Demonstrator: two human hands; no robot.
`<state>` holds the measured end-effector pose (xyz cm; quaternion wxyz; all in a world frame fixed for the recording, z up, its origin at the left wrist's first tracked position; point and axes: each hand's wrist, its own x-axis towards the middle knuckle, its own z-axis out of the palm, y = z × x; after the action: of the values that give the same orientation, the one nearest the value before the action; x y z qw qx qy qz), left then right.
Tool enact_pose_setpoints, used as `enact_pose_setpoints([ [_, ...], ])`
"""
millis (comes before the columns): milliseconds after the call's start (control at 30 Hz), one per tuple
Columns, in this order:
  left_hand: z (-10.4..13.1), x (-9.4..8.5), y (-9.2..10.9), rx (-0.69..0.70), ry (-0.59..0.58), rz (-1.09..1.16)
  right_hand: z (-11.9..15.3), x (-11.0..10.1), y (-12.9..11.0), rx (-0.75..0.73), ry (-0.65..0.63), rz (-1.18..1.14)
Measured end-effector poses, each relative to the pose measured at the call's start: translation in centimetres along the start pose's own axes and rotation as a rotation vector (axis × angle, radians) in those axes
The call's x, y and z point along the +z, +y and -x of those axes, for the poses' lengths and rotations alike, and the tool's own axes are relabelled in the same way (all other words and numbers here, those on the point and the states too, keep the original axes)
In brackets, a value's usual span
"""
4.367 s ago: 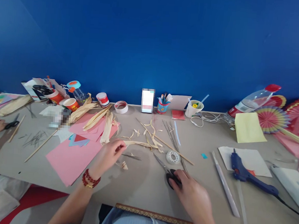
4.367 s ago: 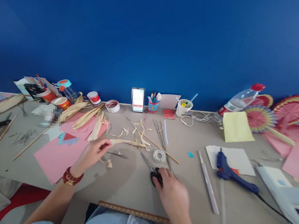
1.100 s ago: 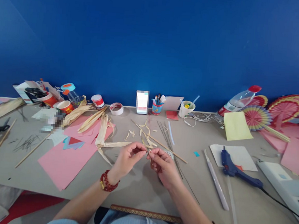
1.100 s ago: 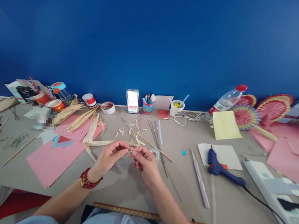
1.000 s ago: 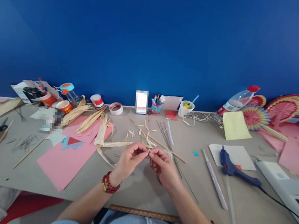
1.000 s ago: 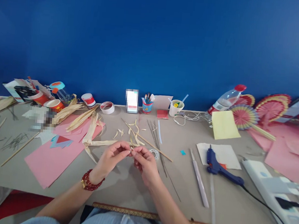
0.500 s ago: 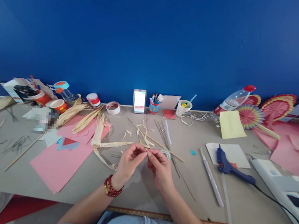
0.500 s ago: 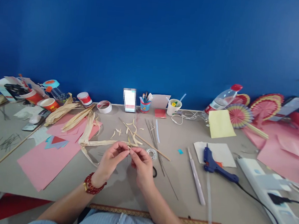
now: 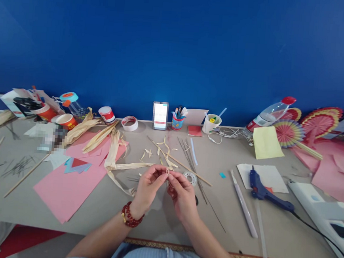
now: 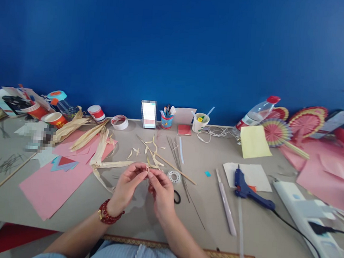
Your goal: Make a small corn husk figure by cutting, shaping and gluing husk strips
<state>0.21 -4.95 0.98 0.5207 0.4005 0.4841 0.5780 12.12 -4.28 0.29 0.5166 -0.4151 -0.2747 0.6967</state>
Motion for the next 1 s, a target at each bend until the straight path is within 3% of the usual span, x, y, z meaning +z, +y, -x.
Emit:
enact_pose_setpoints([
  [433, 0.07, -0.1, -0.53, -0.051, -0.006, 0.13, 0.16, -0.02, -0.52, -0.021, -0.06, 0.022],
  [833, 0.04, -0.16, 0.1, -0.053, 0.006, 0.147, 0.18, -0.64, -0.6, -0.234, -0.148, 0.42],
  [1000, 0.14, -0.07, 0.09, -0.046, -0.018, 0.196, 0.15, -0.54, -0.54, -0.196, -0.195, 0.338],
])
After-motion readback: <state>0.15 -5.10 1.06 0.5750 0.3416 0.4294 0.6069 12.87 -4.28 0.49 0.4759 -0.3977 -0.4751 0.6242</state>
